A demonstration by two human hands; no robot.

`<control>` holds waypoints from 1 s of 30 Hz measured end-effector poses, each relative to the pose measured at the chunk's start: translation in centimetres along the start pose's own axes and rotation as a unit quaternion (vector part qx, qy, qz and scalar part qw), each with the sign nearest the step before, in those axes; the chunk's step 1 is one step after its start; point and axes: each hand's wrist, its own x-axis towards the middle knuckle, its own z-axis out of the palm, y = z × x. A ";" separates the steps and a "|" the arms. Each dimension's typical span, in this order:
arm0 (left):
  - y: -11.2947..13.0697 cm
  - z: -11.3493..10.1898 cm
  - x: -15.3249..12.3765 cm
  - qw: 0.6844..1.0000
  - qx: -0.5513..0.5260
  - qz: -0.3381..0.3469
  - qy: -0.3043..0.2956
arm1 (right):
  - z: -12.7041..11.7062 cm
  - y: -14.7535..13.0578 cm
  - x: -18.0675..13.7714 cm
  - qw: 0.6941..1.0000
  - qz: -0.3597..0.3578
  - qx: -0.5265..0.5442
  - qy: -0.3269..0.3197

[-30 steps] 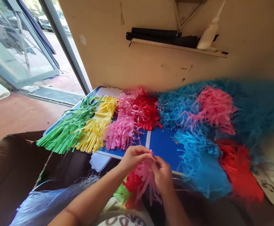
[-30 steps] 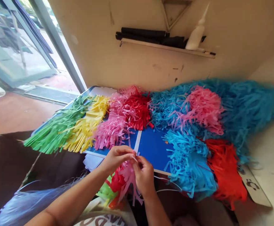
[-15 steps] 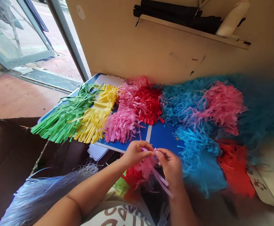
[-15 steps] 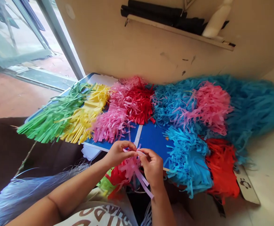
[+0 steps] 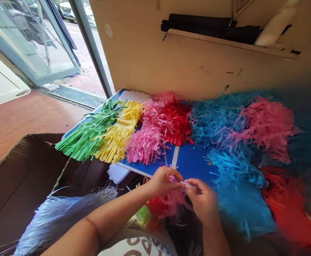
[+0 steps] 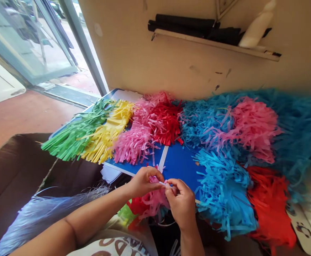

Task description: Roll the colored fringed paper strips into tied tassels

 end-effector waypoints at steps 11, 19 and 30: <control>-0.7 1.1 -0.8 0.998 0.061 0.009 0.013 | 0.4 0.7 -0.8 0.995 -0.060 -0.071 0.048; -0.4 0.6 -1.1 0.998 -0.035 -0.049 0.017 | 0.5 0.0 -0.8 0.993 -0.052 -0.098 0.038; -1.1 1.2 -0.9 0.972 -0.201 -0.108 -0.058 | 0.3 0.1 -0.7 0.999 0.019 -0.026 0.012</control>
